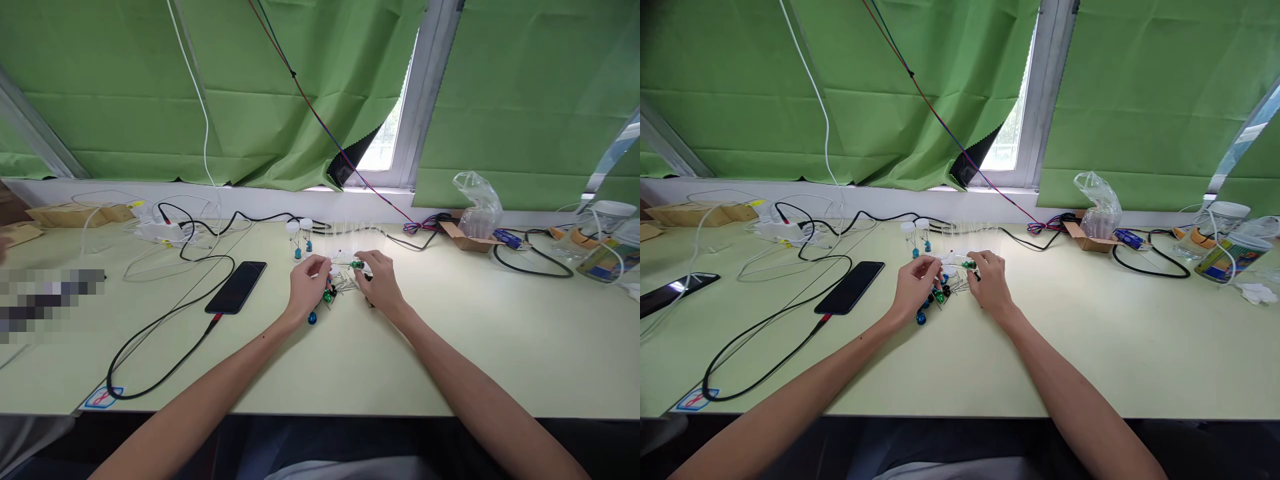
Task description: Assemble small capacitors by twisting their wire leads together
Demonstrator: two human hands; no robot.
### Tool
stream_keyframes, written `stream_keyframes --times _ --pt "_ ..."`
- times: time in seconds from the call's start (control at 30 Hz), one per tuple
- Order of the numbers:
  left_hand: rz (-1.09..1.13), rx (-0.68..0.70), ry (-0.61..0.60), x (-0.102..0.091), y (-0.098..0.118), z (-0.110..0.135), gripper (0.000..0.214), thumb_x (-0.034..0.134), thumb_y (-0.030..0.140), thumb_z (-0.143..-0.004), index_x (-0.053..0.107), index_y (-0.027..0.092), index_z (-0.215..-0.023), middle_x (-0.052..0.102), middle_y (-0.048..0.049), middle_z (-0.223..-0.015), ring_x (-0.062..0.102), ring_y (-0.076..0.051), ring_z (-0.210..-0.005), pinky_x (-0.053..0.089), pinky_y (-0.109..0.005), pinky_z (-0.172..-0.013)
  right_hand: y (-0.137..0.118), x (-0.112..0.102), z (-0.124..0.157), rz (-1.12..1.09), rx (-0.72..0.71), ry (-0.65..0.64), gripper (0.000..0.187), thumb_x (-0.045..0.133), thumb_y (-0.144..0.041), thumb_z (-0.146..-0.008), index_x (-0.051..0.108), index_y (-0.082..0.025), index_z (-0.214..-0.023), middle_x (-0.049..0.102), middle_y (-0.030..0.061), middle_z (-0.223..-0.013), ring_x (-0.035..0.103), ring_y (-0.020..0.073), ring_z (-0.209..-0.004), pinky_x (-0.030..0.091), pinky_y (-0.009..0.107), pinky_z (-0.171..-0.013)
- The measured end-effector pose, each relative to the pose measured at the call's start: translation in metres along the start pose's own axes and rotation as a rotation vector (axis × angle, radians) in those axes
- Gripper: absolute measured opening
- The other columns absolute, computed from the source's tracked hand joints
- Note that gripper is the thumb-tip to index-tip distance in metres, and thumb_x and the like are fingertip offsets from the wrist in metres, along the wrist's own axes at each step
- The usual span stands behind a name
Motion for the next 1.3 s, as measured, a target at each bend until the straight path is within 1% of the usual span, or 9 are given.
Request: stream_keyframes --times 0.23,0.37,0.6,0.77,0.9,1.1,1.3 --pt "-0.051 -0.002 -0.025 -0.0002 -0.0028 0.0002 0.025 0.062 0.041 -0.082 0.066 0.017 -0.075 0.061 0.0 -0.061 0.055 -0.011 -0.045 0.046 -0.023 -0.047 0.0004 -0.0004 0.0 0.012 0.007 0.0 0.031 0.056 -0.014 -0.082 0.06 -0.019 -0.112 0.062 0.009 -0.103 0.059 0.0243 -0.099 0.039 0.041 -0.094" --pt "-0.068 0.015 -0.027 -0.0002 -0.0025 0.0011 0.028 0.061 0.042 -0.083 0.065 0.017 -0.073 0.06 -0.0002 -0.06 0.054 -0.011 -0.044 0.044 -0.023 -0.045 -0.0009 -0.0011 -0.0001 0.009 -0.003 0.001 0.03 0.055 -0.014 -0.082 0.06 -0.021 -0.111 0.062 0.0085 -0.103 0.059 0.0244 -0.099 0.039 0.041 -0.094" --pt "-0.087 0.002 0.001 -0.0005 -0.0004 0.0006 0.024 0.063 0.04 -0.081 0.068 0.017 -0.074 0.063 -0.0019 -0.065 0.057 -0.012 -0.051 0.047 -0.023 -0.047 -0.0032 -0.0025 -0.0005 0.011 -0.025 0.0 0.03 0.054 -0.013 -0.083 0.06 -0.022 -0.111 0.062 0.0079 -0.102 0.059 0.0237 -0.098 0.039 0.041 -0.093" --pt "-0.082 0.024 0.011 -0.0011 -0.0028 -0.0014 0.024 0.064 0.04 -0.08 0.07 0.017 -0.077 0.065 -0.0028 -0.067 0.058 -0.013 -0.053 0.048 -0.023 -0.047 -0.0026 -0.002 -0.0003 0.017 -0.037 0.0 0.031 0.053 -0.014 -0.084 0.06 -0.023 -0.112 0.061 0.0077 -0.102 0.059 0.0234 -0.098 0.039 0.042 -0.094" --pt "-0.087 0.001 0.008 -0.0013 -0.0048 -0.0022 0.024 0.065 0.041 -0.079 0.069 0.017 -0.077 0.066 -0.0035 -0.069 0.058 -0.013 -0.053 0.048 -0.024 -0.048 -0.0015 -0.0007 0.0 0.035 -0.059 -0.01 0.031 0.052 -0.013 -0.085 0.06 -0.024 -0.113 0.061 0.0082 -0.104 0.059 0.024 -0.099 0.038 0.043 -0.095" --pt "-0.131 0.02 -0.002 -0.0018 -0.0066 -0.0029 0.025 0.063 0.043 -0.081 0.067 0.018 -0.077 0.063 -0.0014 -0.065 0.052 -0.011 -0.048 0.044 -0.024 -0.047 -0.0015 0.0011 0.0006 0.044 -0.087 -0.044 0.035 0.052 -0.01 -0.083 0.06 -0.024 -0.115 0.06 0.0082 -0.107 0.058 0.0237 -0.102 0.036 0.044 -0.097" --pt "-0.14 0.036 -0.029 -0.0013 -0.0087 -0.0036 0.024 0.064 0.042 -0.08 0.067 0.018 -0.076 0.059 0.0008 -0.055 0.05 -0.011 -0.047 0.04 -0.023 -0.046 -0.0032 0.0021 0.0013 0.049 -0.132 -0.062 0.037 0.052 -0.008 -0.082 0.061 -0.023 -0.115 0.06 0.0079 -0.107 0.058 0.023 -0.102 0.036 0.043 -0.098"
Point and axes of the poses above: each hand's wrist, its own z-axis away from the middle knuckle, its own x-axis out of the palm, y = z × x, the point moved 3 cm from there along -z, towards the middle knuckle
